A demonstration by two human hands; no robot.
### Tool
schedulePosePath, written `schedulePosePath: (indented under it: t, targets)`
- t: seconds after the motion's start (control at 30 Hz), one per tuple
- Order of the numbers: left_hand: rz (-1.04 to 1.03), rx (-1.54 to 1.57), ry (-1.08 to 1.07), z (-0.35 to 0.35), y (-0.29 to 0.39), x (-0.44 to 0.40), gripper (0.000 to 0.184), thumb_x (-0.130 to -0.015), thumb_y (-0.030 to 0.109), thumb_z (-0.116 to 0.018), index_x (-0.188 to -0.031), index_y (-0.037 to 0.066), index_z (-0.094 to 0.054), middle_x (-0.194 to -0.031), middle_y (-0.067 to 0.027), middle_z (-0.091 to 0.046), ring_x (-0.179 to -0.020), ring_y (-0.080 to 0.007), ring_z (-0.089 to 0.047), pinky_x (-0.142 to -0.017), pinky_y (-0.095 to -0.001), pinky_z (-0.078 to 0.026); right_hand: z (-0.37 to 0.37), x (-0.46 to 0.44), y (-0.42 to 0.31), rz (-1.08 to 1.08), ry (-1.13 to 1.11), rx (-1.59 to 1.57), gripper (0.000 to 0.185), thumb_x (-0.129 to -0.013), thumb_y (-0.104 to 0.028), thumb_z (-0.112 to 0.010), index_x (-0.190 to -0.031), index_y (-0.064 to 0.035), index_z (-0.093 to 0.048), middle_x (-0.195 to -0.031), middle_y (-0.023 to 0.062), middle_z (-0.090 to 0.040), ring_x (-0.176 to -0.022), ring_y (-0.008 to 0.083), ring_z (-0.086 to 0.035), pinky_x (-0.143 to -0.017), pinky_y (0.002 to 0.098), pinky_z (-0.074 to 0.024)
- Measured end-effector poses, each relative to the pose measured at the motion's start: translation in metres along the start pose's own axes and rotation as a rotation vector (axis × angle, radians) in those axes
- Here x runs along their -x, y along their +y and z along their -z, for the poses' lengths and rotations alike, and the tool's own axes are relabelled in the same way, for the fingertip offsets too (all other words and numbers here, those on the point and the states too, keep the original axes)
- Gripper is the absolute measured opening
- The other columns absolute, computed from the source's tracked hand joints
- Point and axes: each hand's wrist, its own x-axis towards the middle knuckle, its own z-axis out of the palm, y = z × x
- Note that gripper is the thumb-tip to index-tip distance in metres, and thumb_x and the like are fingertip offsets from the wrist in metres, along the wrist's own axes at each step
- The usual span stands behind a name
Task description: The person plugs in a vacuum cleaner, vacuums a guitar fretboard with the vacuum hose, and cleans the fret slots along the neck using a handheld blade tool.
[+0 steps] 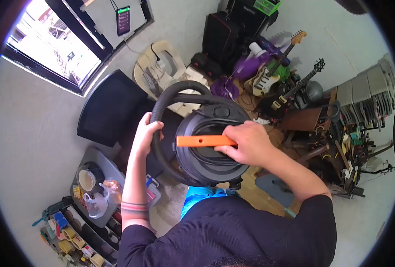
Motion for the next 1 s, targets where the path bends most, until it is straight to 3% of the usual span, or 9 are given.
schedulePosePath:
  t: [0.07,0.17,0.33,0.47,0.53,0.57,0.77,0.87,1.0]
  targets:
    - [0.031,0.025,-0.012,0.002,-0.039,0.008,0.027,-0.091,0.017,-0.074,-0.11,0.008,-0.058,-0.076,-0.0027,-0.059,-0.056,-0.0153,-0.061,-0.055,-0.0332,-0.052,-0.034,0.022,0.005,0.052,-0.046,-0.041,0.039,-0.088,-0.048,-0.088,-0.088,-0.0146,-0.067,-0.07,0.0031,-0.065,-0.067,0.0284,-0.066,-0.069,0.042,-0.0459]
    - [0.1,0.045,-0.05,0.0,-0.048,0.015,0.033,-0.094,0.019,-0.077,-0.118,0.008,-0.058,-0.076,-0.0026,-0.06,-0.057,-0.0146,-0.062,-0.055,-0.0325,-0.053,-0.081,0.048,0.008,0.117,-0.09,-0.057,0.038,-0.087,-0.047,-0.087,-0.089,-0.0151,-0.067,-0.072,0.002,-0.066,-0.071,0.0263,-0.068,-0.071,0.0413,-0.0458]
    - [0.17,0.042,-0.145,-0.017,-0.075,0.027,0.04,-0.095,0.021,-0.081,-0.124,0.007,-0.058,-0.078,-0.0032,-0.062,-0.057,-0.0149,-0.062,-0.058,-0.0319,-0.056,-0.161,0.089,0.004,0.051,-0.202,-0.114,0.036,-0.088,-0.044,-0.087,-0.09,-0.014,-0.067,-0.075,0.0032,-0.069,-0.077,0.0273,-0.072,-0.076,0.0433,-0.0472]
    - [0.307,0.235,-0.311,-0.028,-0.112,0.035,0.04,-0.097,0.018,-0.079,-0.128,0.006,-0.057,-0.083,-0.0041,-0.061,-0.06,-0.0166,-0.065,-0.06,-0.0328,-0.057,-0.214,0.126,0.009,-0.046,-0.232,-0.134,0.033,-0.089,-0.04,-0.086,-0.092,-0.0121,-0.069,-0.078,0.0061,-0.073,-0.083,0.0298,-0.075,-0.082,0.0449,-0.0491]
    - [0.412,0.292,-0.326,-0.042,-0.119,0.043,0.043,-0.1,0.019,-0.079,-0.135,0.007,-0.056,-0.086,-0.0058,-0.062,-0.06,-0.0186,-0.066,-0.06,-0.0342,-0.057,-0.233,0.142,0.01,-0.099,-0.24,-0.139,0.031,-0.088,-0.038,-0.086,-0.092,-0.012,-0.069,-0.08,0.0067,-0.074,-0.086,0.0298,-0.075,-0.084,0.0449,-0.049]
    - [0.428,0.336,-0.358,-0.047,-0.127,0.047,0.056,-0.103,0.025,-0.079,-0.148,0.005,-0.052,-0.089,-0.0081,-0.063,-0.063,-0.0205,-0.068,-0.06,-0.0346,-0.057,-0.241,0.149,0.012,-0.127,-0.243,-0.142,0.03,-0.088,-0.036,-0.086,-0.093,-0.0119,-0.069,-0.081,0.0069,-0.074,-0.087,0.0297,-0.075,-0.085,0.0449,-0.0489]
    - [0.543,0.311,-0.412,-0.043,-0.151,0.081,0.069,-0.093,0.028,-0.09,-0.148,0.006,-0.054,-0.09,-0.008,-0.065,-0.071,-0.0258,-0.073,-0.07,-0.0375,-0.061,-0.274,0.191,0.02,-0.212,-0.25,-0.134,0.026,-0.085,-0.029,-0.086,-0.094,-0.0115,-0.07,-0.086,0.0059,-0.075,-0.093,0.0286,-0.074,-0.09,0.0461,-0.049]
    - [0.568,0.059,-0.425,-0.02,-0.164,0.108,0.073,-0.089,0.028,-0.093,-0.148,0.005,-0.056,-0.087,-0.0066,-0.067,-0.072,-0.0249,-0.074,-0.073,-0.0392,-0.062,-0.272,0.212,0.025,-0.239,-0.281,-0.126,0.024,-0.083,-0.026,-0.086,-0.094,-0.0113,-0.071,-0.089,0.0059,-0.074,-0.097,0.028,-0.072,-0.092,0.0461,-0.0488]
    - [0.662,0.003,-0.398,0.013,-0.194,0.154,0.071,-0.086,0.016,-0.095,-0.145,0.003,-0.058,-0.089,-0.0035,-0.069,-0.075,-0.019,-0.073,-0.074,-0.0333,-0.059,-0.262,0.241,0.038,-0.251,-0.328,-0.093,0.022,-0.08,-0.024,-0.085,-0.093,-0.0113,-0.071,-0.091,0.0062,-0.074,-0.101,0.0281,-0.071,-0.096,0.0462,-0.0486]
